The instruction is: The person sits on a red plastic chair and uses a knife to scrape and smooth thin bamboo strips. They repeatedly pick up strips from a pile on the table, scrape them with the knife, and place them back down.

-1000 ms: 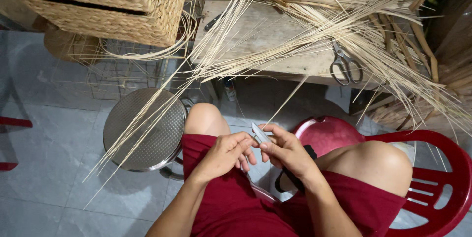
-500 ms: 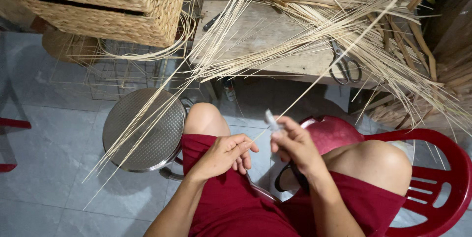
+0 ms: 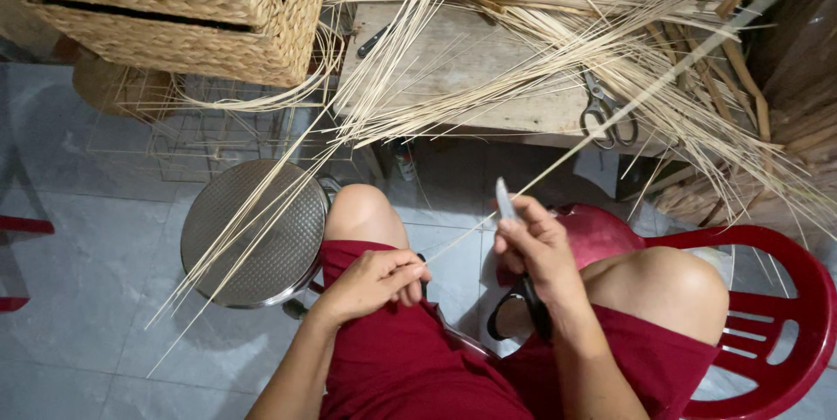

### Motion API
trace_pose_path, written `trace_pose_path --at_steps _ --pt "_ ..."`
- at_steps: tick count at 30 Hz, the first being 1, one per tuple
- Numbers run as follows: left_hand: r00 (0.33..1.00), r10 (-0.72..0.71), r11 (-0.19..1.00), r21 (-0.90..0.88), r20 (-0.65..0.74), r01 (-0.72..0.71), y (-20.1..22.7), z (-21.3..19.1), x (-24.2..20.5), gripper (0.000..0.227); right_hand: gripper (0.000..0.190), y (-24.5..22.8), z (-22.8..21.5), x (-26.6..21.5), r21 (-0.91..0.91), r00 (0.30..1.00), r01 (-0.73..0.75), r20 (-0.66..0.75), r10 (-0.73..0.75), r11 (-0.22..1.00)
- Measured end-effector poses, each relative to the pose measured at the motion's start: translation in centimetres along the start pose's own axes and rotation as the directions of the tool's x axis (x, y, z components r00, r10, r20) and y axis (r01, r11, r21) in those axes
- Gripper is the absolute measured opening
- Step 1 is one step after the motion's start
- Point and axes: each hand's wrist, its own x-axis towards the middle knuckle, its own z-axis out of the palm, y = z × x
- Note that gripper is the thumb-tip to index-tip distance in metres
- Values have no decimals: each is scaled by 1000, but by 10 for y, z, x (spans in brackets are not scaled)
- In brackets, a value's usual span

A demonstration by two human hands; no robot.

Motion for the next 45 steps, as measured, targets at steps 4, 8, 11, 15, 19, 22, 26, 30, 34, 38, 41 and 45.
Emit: trace_pose_path --at_steps 4,8,11,15,19,22,26,30,34,38,41,45 --pt "991 -108 991 65 -79 114 18 13 1 23 28 10 12 1 -22 998 -57 30 58 998" --pt "995 45 998 54 -85 -40 19 26 10 21 30 4 12 -1 -32 998 -60 14 60 998" --pt "975 183 976 140 -122 -166 10 25 12 21 29 -6 6 -3 4 998 -39 -44 39 999" --pt "944 298 929 271 -139 -253 -2 15 8 18 29 -16 -14 1 -80 976 120 -175 -132 990" --pt "928 305 952 99 -215 -290 -6 12 5 17 31 -16 -25 1 -20 964 199 -174 -199 980" --pt "969 145 987 103 -199 -127 -6 9 2 21 31 -12 -21 1 -10 973 164 -162 -164 986" --pt "993 -35 996 73 -113 44 -4 1 -6 21 34 -13 -13 1 4 983 112 -150 -110 994" --pt "964 -224 946 207 -144 251 -11 -21 -24 17 32 -23 -28 -2 52 930 282 -258 -260 958" --pt "944 -256 935 194 -208 296 -30 -44 -37 15 14 -34 -52 -10 -37 788 470 -432 -438 882" --pt "935 -246 912 267 -255 313 -52 -72 -47 17 10 -48 -66 -22 -202 647 488 -570 -507 849" --pt "928 -261 932 180 -266 313 -67 -87 -50 20 11 -51 -69 -29 -247 566 543 -599 -567 803" --pt "921 -147 985 31 -360 170 -77 -92 -51 23 20 -46 -74 -29 -276 537 576 -583 -611 769"
